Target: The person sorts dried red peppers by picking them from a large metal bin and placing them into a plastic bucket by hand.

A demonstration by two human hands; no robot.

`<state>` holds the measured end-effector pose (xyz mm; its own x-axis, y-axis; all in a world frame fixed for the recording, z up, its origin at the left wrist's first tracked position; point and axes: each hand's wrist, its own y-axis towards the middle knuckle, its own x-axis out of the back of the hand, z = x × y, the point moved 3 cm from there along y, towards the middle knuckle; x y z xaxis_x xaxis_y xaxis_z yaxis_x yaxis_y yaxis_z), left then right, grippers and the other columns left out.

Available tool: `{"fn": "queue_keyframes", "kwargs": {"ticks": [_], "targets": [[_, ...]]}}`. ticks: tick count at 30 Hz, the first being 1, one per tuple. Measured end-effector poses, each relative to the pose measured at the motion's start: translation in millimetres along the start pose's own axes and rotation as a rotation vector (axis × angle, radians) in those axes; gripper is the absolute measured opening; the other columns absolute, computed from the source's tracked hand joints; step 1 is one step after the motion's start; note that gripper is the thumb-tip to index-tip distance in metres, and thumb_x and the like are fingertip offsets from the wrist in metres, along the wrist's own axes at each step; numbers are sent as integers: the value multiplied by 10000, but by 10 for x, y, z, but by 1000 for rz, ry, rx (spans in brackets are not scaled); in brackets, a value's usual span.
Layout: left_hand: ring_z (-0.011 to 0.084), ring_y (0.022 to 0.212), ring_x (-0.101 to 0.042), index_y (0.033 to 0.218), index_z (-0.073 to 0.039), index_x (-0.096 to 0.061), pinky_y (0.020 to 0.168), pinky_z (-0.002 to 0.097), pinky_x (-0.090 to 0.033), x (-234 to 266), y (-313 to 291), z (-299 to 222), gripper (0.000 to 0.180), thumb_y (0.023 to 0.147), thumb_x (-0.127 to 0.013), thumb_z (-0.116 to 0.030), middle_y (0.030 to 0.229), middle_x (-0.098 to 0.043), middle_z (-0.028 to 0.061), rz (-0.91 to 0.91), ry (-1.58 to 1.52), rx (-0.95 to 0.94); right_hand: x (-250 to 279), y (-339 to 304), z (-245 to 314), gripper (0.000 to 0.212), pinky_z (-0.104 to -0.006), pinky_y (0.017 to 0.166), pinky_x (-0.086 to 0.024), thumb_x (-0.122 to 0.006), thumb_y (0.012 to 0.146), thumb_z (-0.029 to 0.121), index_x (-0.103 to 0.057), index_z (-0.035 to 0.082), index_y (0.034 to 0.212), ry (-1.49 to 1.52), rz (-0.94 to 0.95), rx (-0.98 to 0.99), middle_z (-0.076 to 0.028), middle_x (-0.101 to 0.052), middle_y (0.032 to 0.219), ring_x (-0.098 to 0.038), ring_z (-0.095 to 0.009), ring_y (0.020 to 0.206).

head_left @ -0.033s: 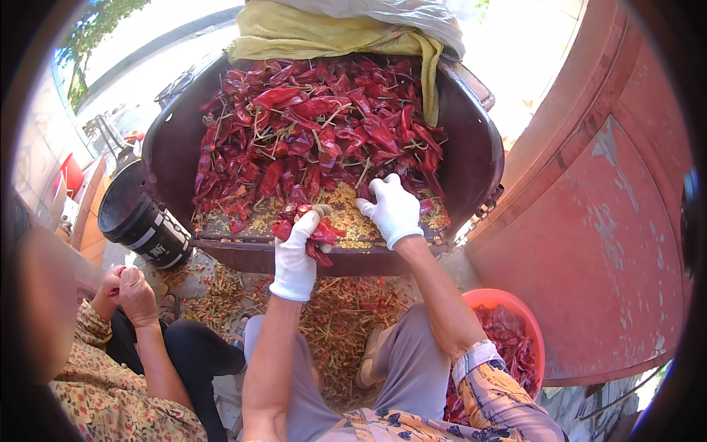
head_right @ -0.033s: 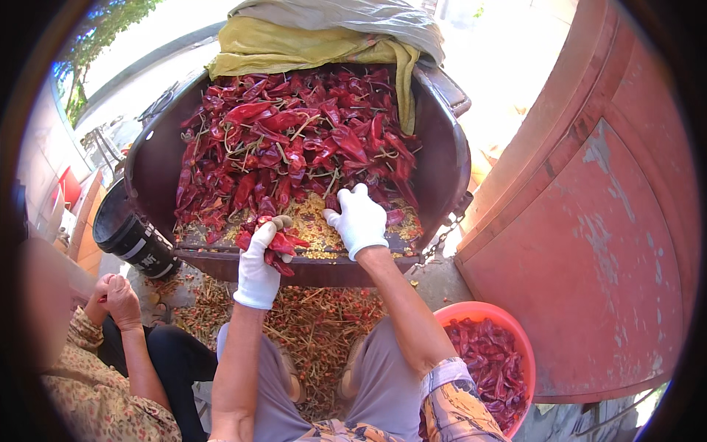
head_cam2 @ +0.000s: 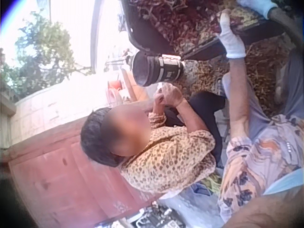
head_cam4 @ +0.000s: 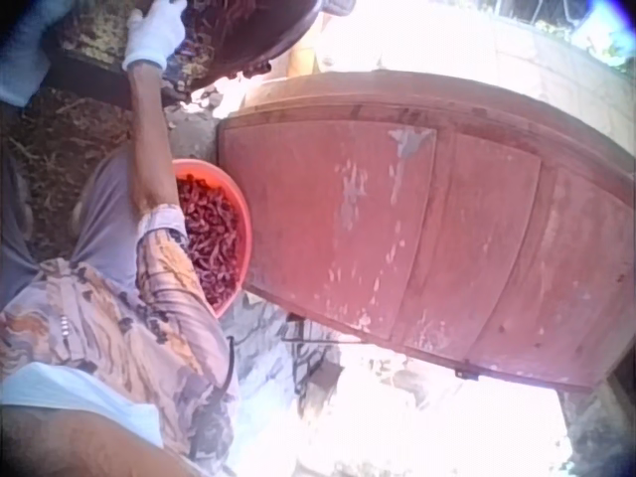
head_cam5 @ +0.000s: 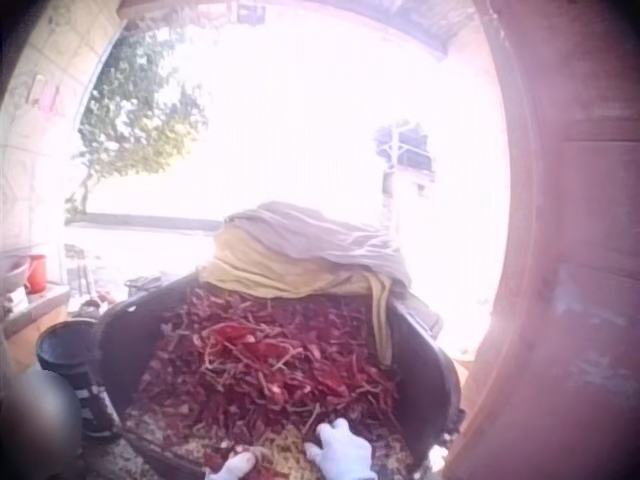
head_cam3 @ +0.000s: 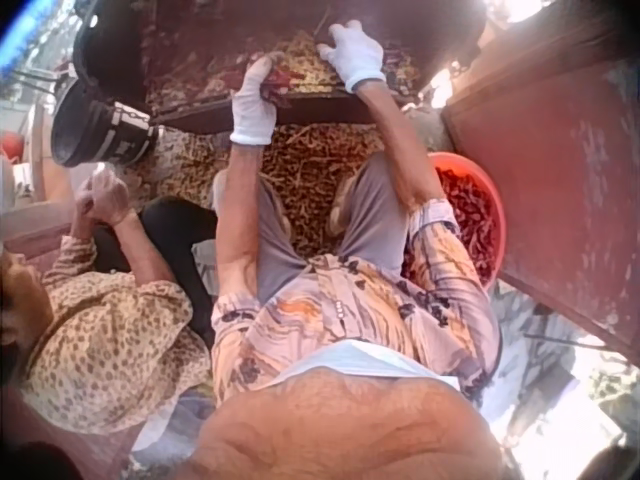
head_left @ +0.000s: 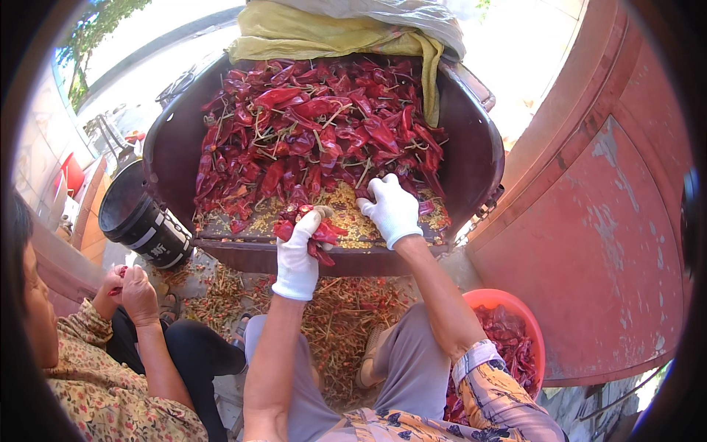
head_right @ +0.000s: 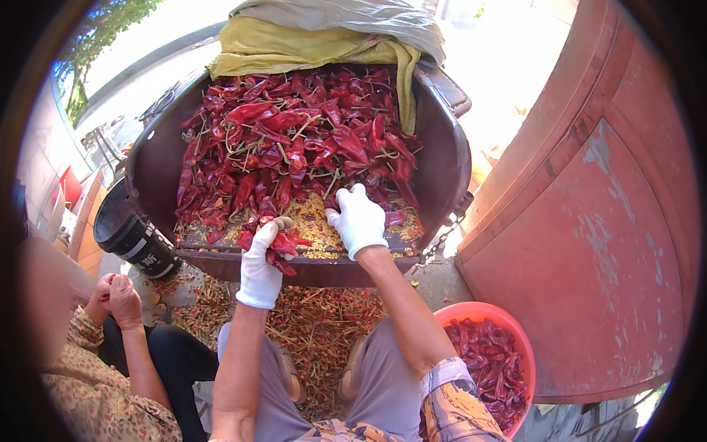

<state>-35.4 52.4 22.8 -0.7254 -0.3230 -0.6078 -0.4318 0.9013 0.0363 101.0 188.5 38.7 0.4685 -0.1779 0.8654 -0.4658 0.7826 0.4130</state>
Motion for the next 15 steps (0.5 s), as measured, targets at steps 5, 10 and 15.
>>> {"fn": "queue_keyframes", "kwargs": {"ticks": [5, 10, 15], "targets": [[159, 1049, -574, 1087, 14, -638, 975, 319, -408, -46, 36, 87, 312, 911, -589, -239, 1067, -656, 82, -68, -33, -25, 68, -80, 61, 178, -383, 630, -490, -681, 839, 199, -617, 59, 927, 339, -162, 55, -79, -598, 857, -622, -250, 696], [119, 873, -638, 1095, -7, -650, 764, 257, -507, -98, -6, 116, 227, 889, -640, -101, 981, -680, 53, -119, 16, -11, 160, -350, 336, 167, -191, 530, -385, -646, 904, 175, -661, 36, 995, 1319, 232, -373, 54, -588, 743, -481, -14, 611], [89, 688, -628, 1056, -45, -663, 592, 233, -498, -67, -25, 137, 199, 866, -674, -102, 849, -676, 20, -70, 158, 45, 253, -372, 396, 173, -195, 528, -407, -630, 913, 172, -657, 36, 1016, 1206, 440, -329, 54, -584, 726, -509, -20, 608]]}}
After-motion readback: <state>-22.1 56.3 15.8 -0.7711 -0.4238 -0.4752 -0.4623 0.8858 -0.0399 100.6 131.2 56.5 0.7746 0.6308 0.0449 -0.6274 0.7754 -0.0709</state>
